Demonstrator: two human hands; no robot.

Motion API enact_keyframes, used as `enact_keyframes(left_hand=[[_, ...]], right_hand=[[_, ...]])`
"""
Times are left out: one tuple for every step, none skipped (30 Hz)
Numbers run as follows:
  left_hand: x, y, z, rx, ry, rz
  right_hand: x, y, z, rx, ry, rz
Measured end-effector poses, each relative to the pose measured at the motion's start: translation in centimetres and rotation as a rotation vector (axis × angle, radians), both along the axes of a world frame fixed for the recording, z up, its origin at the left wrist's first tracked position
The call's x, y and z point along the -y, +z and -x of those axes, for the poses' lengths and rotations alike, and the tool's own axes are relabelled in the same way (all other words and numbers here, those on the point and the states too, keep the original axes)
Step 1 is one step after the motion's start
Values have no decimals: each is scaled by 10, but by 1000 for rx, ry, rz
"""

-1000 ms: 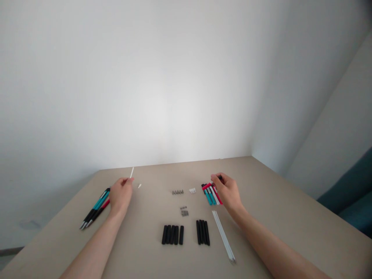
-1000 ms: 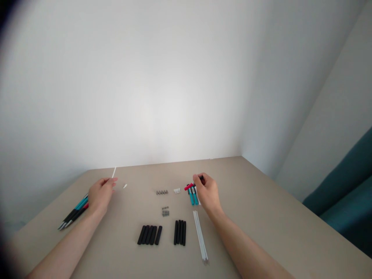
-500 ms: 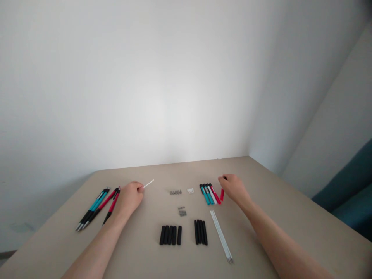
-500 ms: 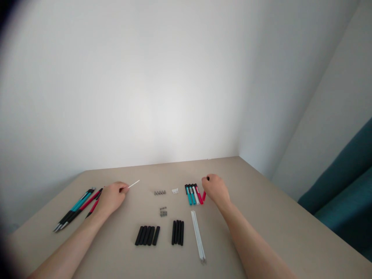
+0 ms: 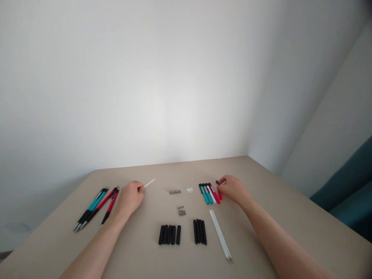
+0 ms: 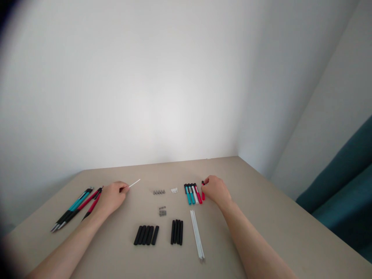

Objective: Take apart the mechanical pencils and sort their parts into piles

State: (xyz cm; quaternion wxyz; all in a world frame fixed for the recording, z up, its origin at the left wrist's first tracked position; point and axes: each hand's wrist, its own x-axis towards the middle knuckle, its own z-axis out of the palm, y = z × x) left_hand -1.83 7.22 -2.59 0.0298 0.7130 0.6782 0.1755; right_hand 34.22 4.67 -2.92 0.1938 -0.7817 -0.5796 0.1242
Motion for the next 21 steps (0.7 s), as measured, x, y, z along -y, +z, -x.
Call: enact_keyframes(left_hand=[[0,0,0,-2,-1,0],[0,0,-1,-4,-1,0],[0,1,-1,-5,-1,-1],[0,1,-2,-6,-2,-2],[1,1,-2,-7,-3,-2],[1,1,-3,-7,-6,-2],[1,2,-3,-7,-9,-2],[1,2,-3,-6,-11,-1],[1,2,-3,-6,-12,-2],[1,2,-3,-5,-12,-3],[1,2,-3,-4,-12,-3],[1,1,-3,-3,-11,-4],[1,1,-3,-2,-10,-5],[0,0,-2,-2,-9,-5],[0,0,-2,-2,-8,-5],[0,-1,-2,-3,-6,-5],[0,-1,-2,-4,-5,-6],[0,-1,-2,-6,-5,-7],[0,-1,-2,-7,-6,-8],[0,-1,-2,-9,-7,-9],[0,-1,-2,-10,-7,-10]], right_hand=[[0,0,0,0,6,4],[0,1,1,-1,14,6],[0,1,1,-2,22,8],[0,1,2,-5,30,9],[0,1,3,-8,37,11],[0,1,3,-11,43,12],[0,0,4,-14,48,13],[0,0,4,-16,52,15],[1,0,4,-16,55,16],[1,0,5,-15,54,17],[1,0,5,-13,52,17],[1,1,5,-11,48,16],[2,1,4,-8,43,15],[2,1,4,-4,37,14],[2,2,4,0,30,13],[3,2,4,4,24,13],[3,2,4,8,20,13],[3,3,4,11,17,12],[4,3,4,12,15,12],[4,3,5,13,15,11],[4,4,5,13,15,9]])
